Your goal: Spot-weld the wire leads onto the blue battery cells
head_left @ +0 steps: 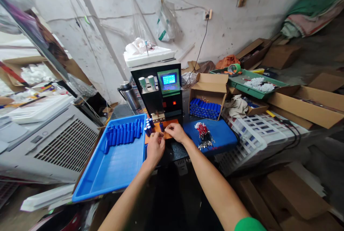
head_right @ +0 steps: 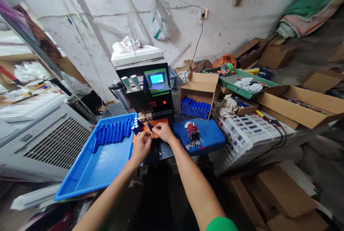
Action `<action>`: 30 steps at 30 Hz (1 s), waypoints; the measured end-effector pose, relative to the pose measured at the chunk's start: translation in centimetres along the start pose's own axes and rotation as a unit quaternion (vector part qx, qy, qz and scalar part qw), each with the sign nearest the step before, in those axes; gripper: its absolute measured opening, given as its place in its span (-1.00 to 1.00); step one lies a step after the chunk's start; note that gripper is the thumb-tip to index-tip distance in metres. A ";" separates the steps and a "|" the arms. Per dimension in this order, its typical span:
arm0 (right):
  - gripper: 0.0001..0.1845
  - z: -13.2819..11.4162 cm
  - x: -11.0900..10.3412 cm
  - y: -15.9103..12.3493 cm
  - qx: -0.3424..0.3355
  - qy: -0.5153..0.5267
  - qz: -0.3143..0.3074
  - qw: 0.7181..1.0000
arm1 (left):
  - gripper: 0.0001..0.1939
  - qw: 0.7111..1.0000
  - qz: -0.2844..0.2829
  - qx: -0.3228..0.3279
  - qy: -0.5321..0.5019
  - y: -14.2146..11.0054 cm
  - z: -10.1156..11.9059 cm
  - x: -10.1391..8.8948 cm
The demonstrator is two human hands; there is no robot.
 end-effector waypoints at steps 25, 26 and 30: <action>-0.71 0.8 -0.5 0.3 0.140 0.179 0.066 0.972 | -0.73 0.996 -0.021 -0.052 -0.069 2.6 0.1 -0.1; -0.71 0.8 -0.4 0.4 0.142 0.178 0.071 0.971 | -0.73 0.996 -0.014 -0.058 -0.063 2.8 -0.1 -0.1; -0.74 0.4 -0.3 0.6 0.138 0.180 0.094 0.969 | -0.74 0.996 0.000 -0.058 -0.069 3.1 -0.4 0.1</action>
Point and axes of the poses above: each hand's wrist, its own y-axis towards the middle knuckle, its own x-axis out of the palm, z = x × y, the point moved 9 cm from there along y, towards the middle knuckle, and after that the axes turned 6 degrees about z, right-handed, at the moved point
